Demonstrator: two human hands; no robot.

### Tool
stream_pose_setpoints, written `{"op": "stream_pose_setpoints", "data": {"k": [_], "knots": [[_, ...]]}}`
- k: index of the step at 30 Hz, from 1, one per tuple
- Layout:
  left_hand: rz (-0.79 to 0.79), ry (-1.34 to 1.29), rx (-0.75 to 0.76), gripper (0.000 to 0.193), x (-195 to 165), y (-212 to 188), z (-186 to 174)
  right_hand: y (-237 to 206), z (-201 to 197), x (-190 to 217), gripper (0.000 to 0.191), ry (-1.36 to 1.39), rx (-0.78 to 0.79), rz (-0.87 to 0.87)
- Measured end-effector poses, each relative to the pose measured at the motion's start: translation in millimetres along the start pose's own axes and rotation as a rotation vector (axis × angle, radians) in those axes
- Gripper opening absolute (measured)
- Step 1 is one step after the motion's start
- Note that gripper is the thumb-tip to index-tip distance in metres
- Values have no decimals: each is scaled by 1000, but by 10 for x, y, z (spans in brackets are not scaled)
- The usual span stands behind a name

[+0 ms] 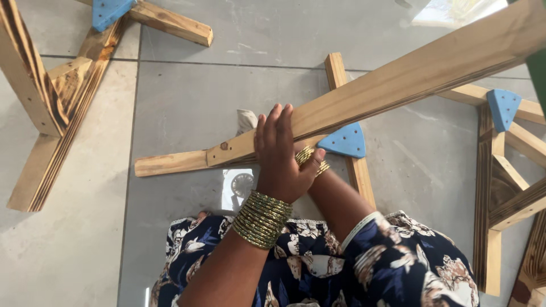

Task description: The person sits on the floor and wipes wooden furniture frames with a cloth, holding each frame steady with one hand while running the cloth along the wood bars, moving from one frame to the next.

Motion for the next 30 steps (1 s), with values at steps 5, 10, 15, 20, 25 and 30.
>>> {"op": "stream_pose_setpoints", "data": {"k": [5,10,15,20,25,30], "knots": [[-64,20,-35,92,-13,27,39,11,-159,-282,33,-109,34,123],[-107,13,-58,92,-83,10,45,181,-208,-292,35,-166,49,197],[-130,34,-39,92,-102,12,49,337,-247,-367,37,-181,52,225],[-140,31,-34,92,-86,-16,95,282,-227,-468,40,-180,51,198],[-98,54,-48,90,-59,-14,81,145,-305,-497,42,-176,100,178],[-94,57,21,95,-147,-70,124,5,-394,-503,44,-164,176,161]]}}
Point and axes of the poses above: each hand's wrist, its own y-axis towards the middle knuckle, its own z-axis out of the palm, x = y × z, the point moved 2 cm from there along y, towards the middle knuckle, and after that the axes turned 15 degrees about x, right-handed, at the moved point
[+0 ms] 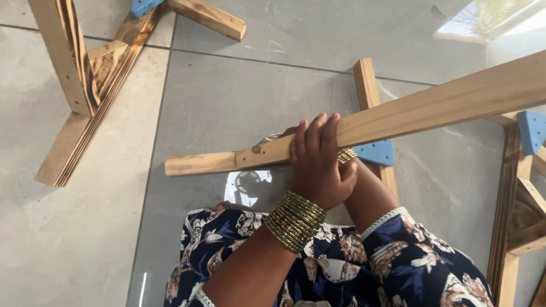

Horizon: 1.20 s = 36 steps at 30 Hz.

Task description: The person sits on the floor and wipes wooden furniture frames with a cloth, holding each frame steady with one hand while running the cloth along the wood bars, moving from one frame to the next.

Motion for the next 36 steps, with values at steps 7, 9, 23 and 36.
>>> {"op": "stream_pose_setpoints", "data": {"k": [7,9,23,36], "knots": [[1,-67,81,100,-85,-38,65,-291,-61,-412,48,8,50,11],[-3,-67,79,100,-78,-33,73,-371,-86,-508,49,19,30,8],[33,-27,15,92,-37,-73,110,-272,-26,-888,39,-27,-7,-3],[7,6,40,90,-73,-80,104,22,-479,-999,39,-189,-147,208]]}}
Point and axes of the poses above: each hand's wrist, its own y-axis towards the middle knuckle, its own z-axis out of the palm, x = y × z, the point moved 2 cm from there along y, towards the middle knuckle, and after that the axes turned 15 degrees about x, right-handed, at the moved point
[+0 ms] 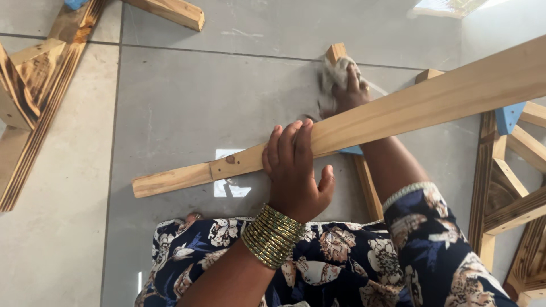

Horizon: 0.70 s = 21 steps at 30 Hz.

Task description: The person sits on the floor and wipes wooden furniture frames with a cloth, holding each frame steady with one hand while running the cloth along the wood bars, moving from one frame to the next.

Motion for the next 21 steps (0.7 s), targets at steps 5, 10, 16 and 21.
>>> {"op": "stream_pose_setpoints", "data": {"k": [5,10,16,21], "knots": [[28,7,-3,91,20,11,-17,-274,167,-222,41,93,105,21],[36,10,8,93,16,34,-35,-388,-24,-534,44,237,97,-17],[6,23,17,93,-11,31,-37,-349,18,-204,49,282,-53,-60],[-13,24,36,92,-26,31,-61,-116,71,169,53,74,85,224]]}}
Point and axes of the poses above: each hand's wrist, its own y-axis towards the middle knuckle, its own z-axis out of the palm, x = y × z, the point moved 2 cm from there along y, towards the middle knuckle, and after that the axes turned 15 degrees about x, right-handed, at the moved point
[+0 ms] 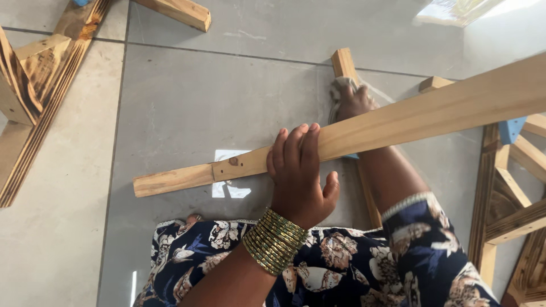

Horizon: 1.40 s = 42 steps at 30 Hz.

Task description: The person sits on the floor and wipes wooden furniture frames with a cloth, holding each frame steady with one hand while running the cloth along the wood bars, moving from one frame to the next.

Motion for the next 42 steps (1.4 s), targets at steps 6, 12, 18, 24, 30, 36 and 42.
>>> {"op": "stream_pose_setpoints", "data": {"k": [6,12,18,24,30,36,42], "knots": [[8,-11,14,93,-3,6,-20,375,-306,78,54,21,37,-40],[5,1,7,92,9,-6,1,317,-91,-157,60,68,-3,-192],[47,5,-13,94,34,16,11,9,-61,-897,55,127,43,-269],[42,2,-28,98,63,24,68,-434,77,-1042,57,439,-100,-317],[46,13,-27,100,98,49,112,-871,356,-404,40,89,-65,-191],[41,31,-16,101,150,58,157,-1129,256,38,33,170,-47,-323],[86,49,-10,103,207,42,147,-1211,264,118,41,449,154,-642]]}}
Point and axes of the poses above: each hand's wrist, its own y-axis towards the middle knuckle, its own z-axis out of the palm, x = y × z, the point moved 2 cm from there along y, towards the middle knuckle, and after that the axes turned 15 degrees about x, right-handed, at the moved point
